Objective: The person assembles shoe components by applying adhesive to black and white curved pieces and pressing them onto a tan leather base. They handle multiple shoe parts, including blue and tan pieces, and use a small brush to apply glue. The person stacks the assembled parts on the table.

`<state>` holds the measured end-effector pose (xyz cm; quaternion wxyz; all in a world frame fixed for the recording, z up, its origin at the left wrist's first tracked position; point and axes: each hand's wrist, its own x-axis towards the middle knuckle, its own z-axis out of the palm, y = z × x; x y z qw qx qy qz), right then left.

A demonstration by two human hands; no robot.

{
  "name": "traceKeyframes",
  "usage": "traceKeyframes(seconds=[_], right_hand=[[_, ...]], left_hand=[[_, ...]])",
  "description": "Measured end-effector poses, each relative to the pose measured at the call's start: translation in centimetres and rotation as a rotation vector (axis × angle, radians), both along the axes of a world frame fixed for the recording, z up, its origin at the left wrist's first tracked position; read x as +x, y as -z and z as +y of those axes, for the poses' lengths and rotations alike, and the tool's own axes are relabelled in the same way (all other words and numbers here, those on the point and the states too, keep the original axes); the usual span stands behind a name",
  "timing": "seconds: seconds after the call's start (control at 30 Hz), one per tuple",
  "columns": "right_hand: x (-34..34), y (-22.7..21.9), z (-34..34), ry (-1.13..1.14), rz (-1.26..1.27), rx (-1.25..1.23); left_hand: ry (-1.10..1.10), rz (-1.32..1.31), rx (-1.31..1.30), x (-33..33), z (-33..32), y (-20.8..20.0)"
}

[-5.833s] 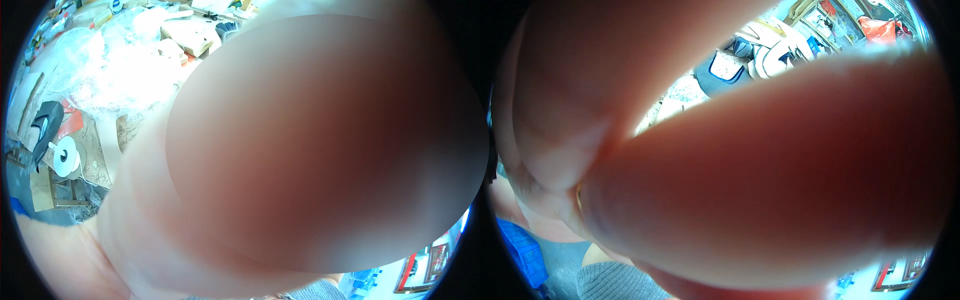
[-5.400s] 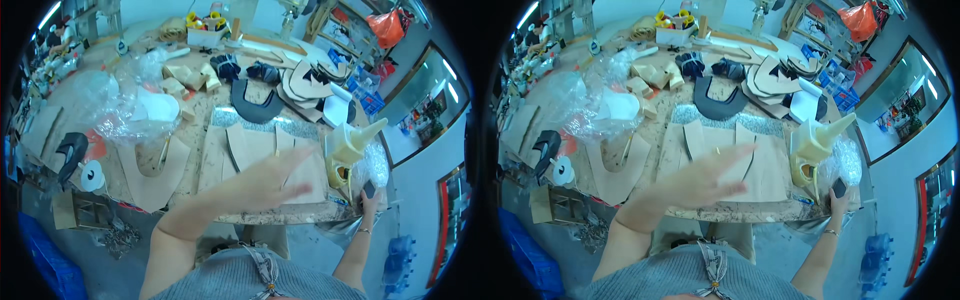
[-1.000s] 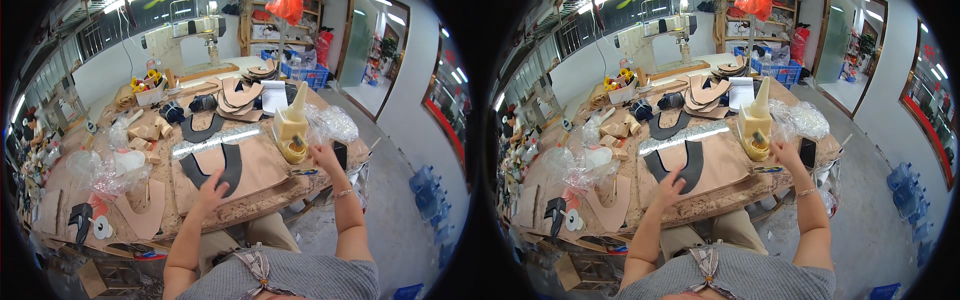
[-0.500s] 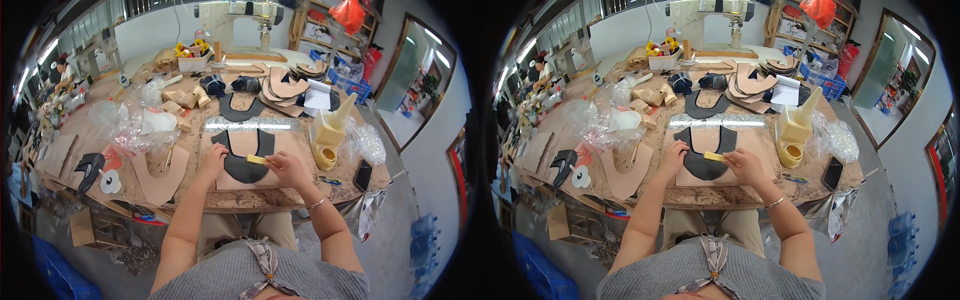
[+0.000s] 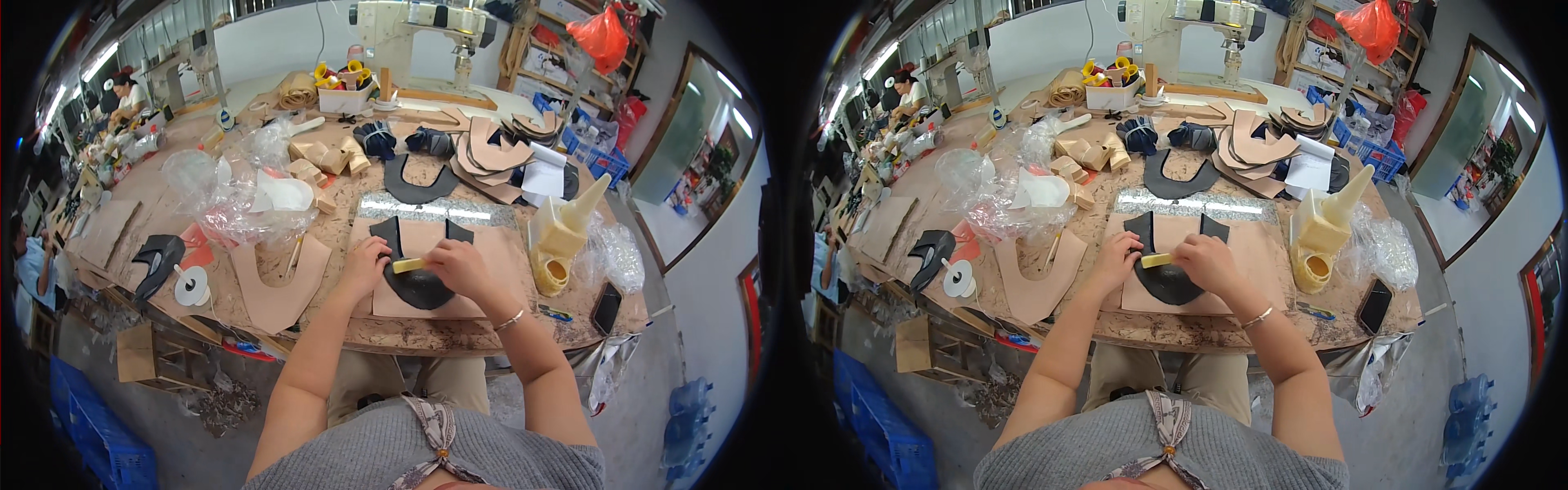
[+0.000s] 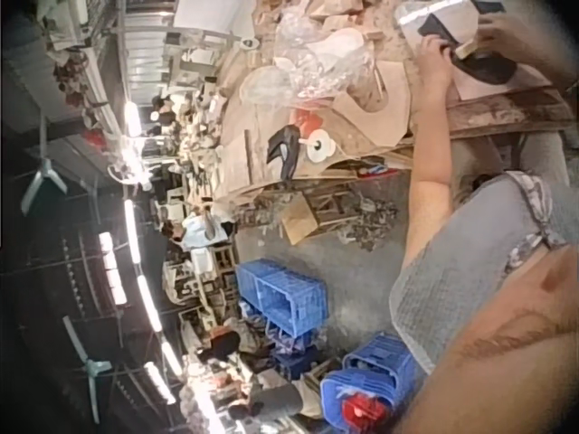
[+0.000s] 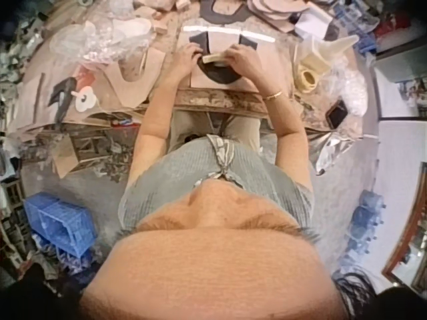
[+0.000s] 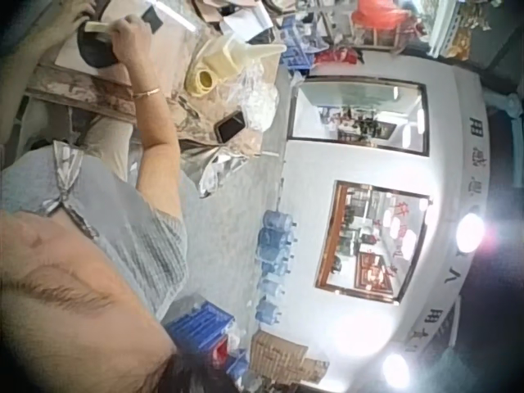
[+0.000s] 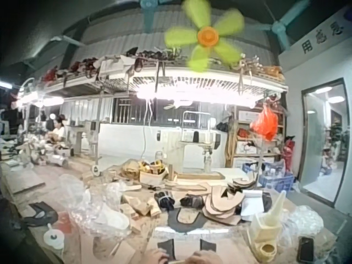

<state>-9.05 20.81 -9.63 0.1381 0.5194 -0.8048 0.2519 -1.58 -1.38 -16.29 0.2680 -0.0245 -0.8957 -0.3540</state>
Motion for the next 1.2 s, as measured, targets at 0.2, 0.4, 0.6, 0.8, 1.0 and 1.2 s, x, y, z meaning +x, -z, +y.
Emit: traceKeyframes(seconds=[0.2,0.4,0.6,0.8,1.0,1.2], right_hand=[[-0.1,0.4,3.6,-0.075,-0.041,0.172],[-2.4,-1.1,7.4,-0.143,-0.322,0.142],[-1.9,1.0,4.7,-0.014,-0.216,0.130],[-2.4,-1.0,9.2,-0.062,-0.260,0.143],[-1.5,1.3,9.1,0.120,-0.121,0.087],[-1.4,0.6,8.8,0.140,-0.098,0.178]], left_hand=[[-0.022,-0.047,-0.003,0.5,0.5,-0.6],[-0.027,0.022,-0.047,0.1,0.5,-0.2],[-0.018,0.020,-0.015,0.0,0.2,0.4],[-0.007,0.036,-0.094,-0.1,0.4,0.0],[0.031,-0.111,-0.108,-0.9,-0.1,-1.7],[0.532,-0.051,-0.425,-9.2,2.9,-4.1]])
